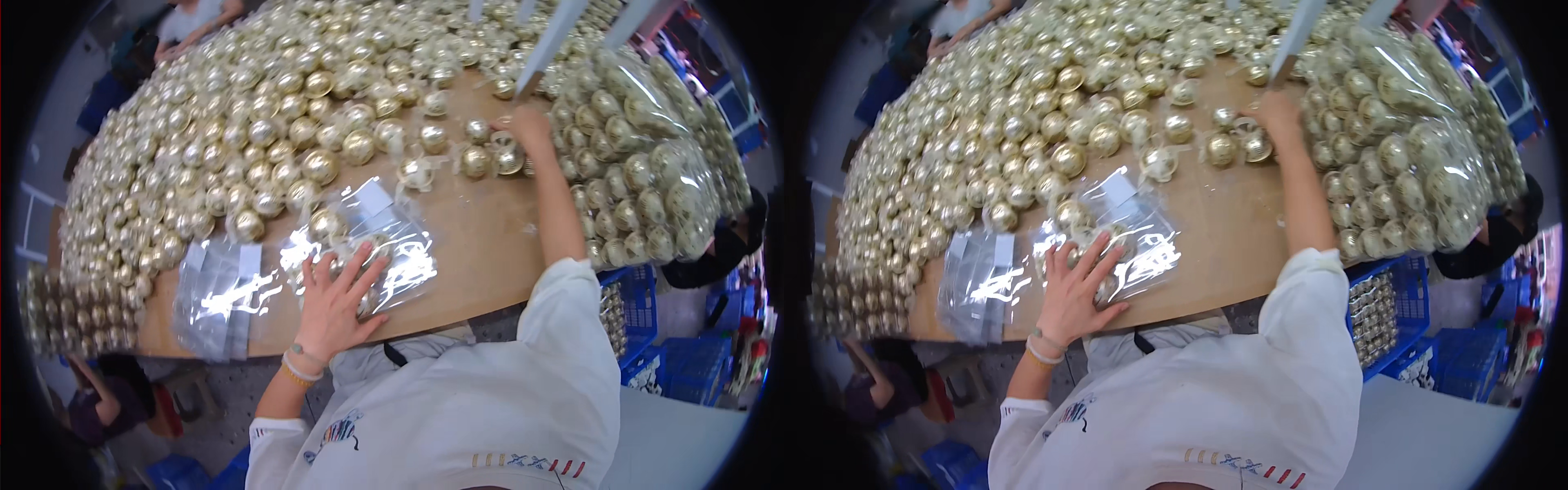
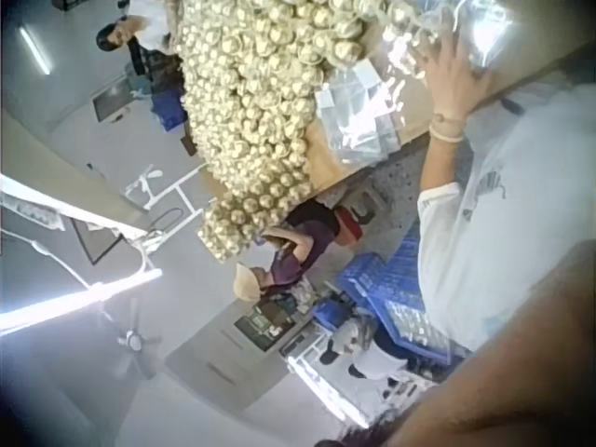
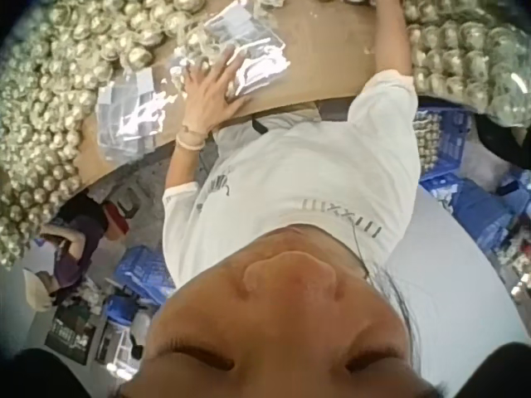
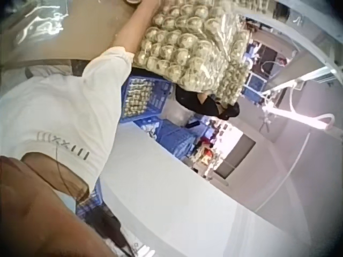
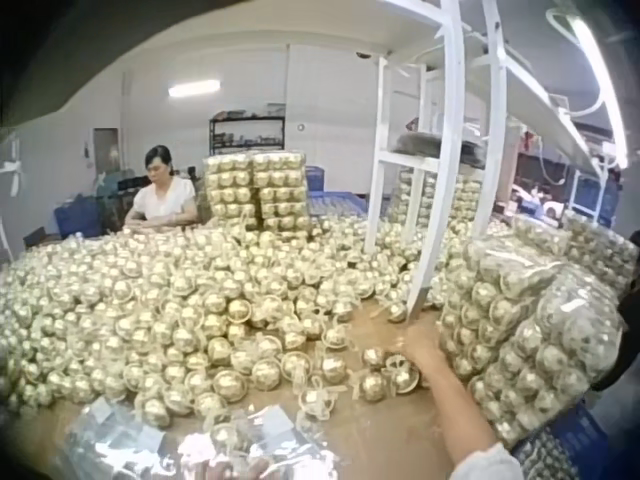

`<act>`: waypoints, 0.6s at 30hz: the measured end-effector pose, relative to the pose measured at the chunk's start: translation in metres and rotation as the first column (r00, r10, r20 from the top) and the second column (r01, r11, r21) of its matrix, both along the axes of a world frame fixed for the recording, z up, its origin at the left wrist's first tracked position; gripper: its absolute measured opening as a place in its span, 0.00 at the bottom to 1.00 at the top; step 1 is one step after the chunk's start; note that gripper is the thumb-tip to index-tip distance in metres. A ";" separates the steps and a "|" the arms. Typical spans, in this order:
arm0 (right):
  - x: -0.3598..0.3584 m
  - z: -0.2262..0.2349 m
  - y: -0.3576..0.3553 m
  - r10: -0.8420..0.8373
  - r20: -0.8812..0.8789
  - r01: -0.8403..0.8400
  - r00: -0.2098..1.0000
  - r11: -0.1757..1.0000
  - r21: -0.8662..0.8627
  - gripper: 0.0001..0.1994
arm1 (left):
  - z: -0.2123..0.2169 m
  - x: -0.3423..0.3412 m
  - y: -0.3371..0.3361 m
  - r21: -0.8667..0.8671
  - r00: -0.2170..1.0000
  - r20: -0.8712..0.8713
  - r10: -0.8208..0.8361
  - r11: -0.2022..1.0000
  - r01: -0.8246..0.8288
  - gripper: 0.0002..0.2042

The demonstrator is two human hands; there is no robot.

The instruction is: Manually picking up gold ornaments from a pile and placing them into clear plastic bags before sealing them.

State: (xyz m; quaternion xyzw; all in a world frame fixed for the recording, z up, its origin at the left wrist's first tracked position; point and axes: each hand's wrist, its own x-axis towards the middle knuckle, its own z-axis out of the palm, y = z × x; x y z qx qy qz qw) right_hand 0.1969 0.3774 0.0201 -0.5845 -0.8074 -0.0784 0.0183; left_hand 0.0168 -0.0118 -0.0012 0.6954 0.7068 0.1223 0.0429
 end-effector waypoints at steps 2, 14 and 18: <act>0.003 -0.006 -0.008 0.314 -0.308 -0.217 0.898 0.925 0.312 0.24 | 0.001 0.000 0.002 0.010 1.000 -0.002 -0.012 1.000 0.012 0.39; 0.011 -0.059 -0.213 -0.142 -0.862 -0.826 0.486 0.248 -0.506 0.27 | -0.010 -0.006 -0.004 0.047 0.999 0.035 0.009 0.999 -0.011 0.36; 0.005 -0.064 -0.194 -0.366 -0.778 -0.848 0.510 -0.066 -0.526 0.22 | -0.001 -0.013 0.003 0.034 1.000 0.014 0.007 0.999 -0.007 0.41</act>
